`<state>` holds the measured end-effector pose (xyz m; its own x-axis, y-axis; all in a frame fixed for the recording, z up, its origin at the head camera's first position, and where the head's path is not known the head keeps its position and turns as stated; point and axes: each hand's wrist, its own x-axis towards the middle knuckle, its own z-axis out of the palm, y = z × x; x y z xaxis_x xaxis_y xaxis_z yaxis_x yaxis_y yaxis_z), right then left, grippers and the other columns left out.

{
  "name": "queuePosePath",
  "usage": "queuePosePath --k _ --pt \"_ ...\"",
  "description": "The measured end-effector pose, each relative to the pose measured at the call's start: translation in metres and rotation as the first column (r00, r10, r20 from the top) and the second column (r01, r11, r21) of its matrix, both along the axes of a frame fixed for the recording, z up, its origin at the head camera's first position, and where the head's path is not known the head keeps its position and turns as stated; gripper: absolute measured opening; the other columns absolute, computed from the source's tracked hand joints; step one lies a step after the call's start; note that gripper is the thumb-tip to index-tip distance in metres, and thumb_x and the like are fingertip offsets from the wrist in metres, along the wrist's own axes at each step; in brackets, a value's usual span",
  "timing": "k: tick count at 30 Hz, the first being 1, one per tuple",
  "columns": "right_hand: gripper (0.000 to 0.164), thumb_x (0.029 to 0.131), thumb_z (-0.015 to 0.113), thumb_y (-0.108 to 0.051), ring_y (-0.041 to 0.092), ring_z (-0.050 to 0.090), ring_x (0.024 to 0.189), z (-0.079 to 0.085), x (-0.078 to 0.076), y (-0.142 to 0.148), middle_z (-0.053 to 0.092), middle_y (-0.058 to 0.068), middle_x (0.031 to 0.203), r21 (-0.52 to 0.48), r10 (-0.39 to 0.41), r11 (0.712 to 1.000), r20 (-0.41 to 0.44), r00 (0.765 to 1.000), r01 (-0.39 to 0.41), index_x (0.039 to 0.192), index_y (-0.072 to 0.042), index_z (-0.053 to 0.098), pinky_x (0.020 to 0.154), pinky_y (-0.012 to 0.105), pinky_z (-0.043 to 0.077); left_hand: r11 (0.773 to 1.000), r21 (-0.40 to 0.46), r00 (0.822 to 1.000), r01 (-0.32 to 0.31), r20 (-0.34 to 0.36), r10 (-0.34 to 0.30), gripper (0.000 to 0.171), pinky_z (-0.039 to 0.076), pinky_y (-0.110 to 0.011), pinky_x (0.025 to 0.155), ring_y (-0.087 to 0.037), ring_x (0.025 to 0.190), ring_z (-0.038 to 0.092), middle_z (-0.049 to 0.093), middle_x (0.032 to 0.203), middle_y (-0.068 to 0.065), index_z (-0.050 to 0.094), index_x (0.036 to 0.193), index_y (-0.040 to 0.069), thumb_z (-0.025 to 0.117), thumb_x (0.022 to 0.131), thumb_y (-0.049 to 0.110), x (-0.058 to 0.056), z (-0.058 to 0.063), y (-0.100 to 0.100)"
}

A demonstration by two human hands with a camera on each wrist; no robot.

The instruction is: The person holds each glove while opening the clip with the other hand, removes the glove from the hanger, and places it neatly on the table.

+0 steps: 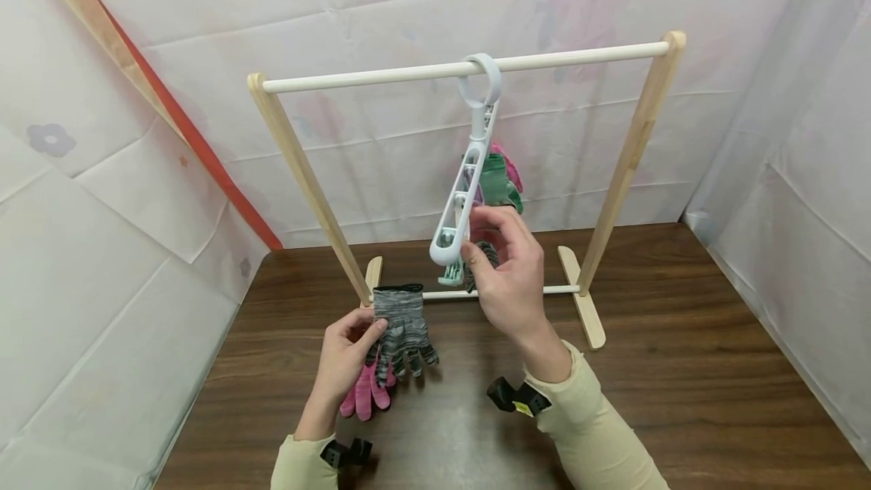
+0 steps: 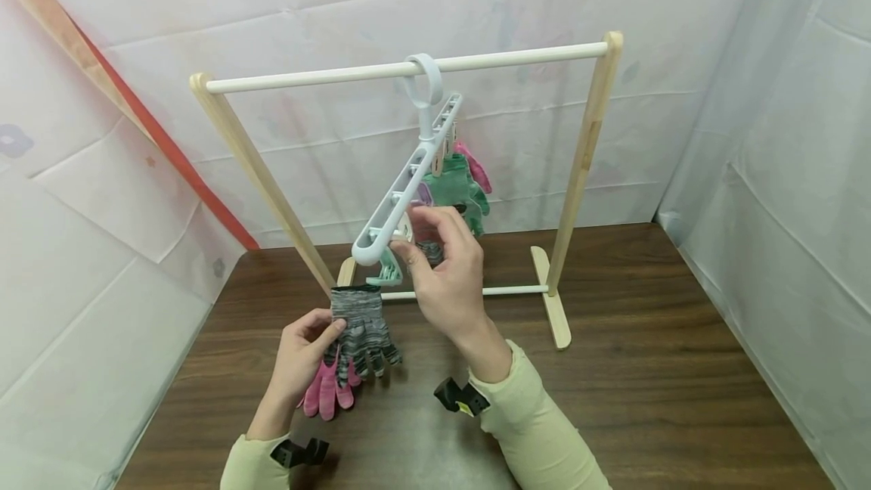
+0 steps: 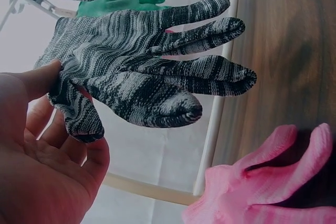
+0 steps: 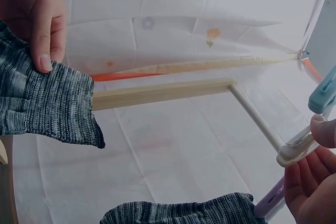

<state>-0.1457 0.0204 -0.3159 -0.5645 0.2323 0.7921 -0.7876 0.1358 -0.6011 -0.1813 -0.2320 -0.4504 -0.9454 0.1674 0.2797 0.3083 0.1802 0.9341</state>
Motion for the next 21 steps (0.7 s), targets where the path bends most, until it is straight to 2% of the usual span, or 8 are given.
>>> queuePosePath --k 9,21 --pt "0.036 0.080 0.068 0.022 0.023 0.059 0.095 -0.0004 -0.0008 -0.0008 0.059 0.018 0.105 -0.002 0.000 1.000 -0.004 1.000 0.000 0.113 0.012 0.061 0.082 0.031 0.053 1.000 -0.008 0.999 -0.011 0.034 0.011 0.010 0.050 -0.026 0.069 -0.016 0.079 0.061 0.069 0.095 -0.010 0.072 0.097 0.003 0.072 0.093 0.012 -0.0009 -0.0055 -0.0038" --pt "0.035 0.080 0.068 0.022 0.023 0.059 0.094 -0.0002 -0.0007 0.0001 0.060 0.018 0.105 0.004 -0.010 1.000 -0.003 1.000 0.010 0.113 0.012 0.061 0.082 0.031 0.053 0.995 -0.094 0.997 -0.029 0.065 0.035 0.010 0.048 -0.026 0.064 -0.014 0.073 0.059 0.067 0.087 -0.009 0.072 0.096 0.004 0.072 0.093 0.013 -0.0036 -0.0084 -0.0099"
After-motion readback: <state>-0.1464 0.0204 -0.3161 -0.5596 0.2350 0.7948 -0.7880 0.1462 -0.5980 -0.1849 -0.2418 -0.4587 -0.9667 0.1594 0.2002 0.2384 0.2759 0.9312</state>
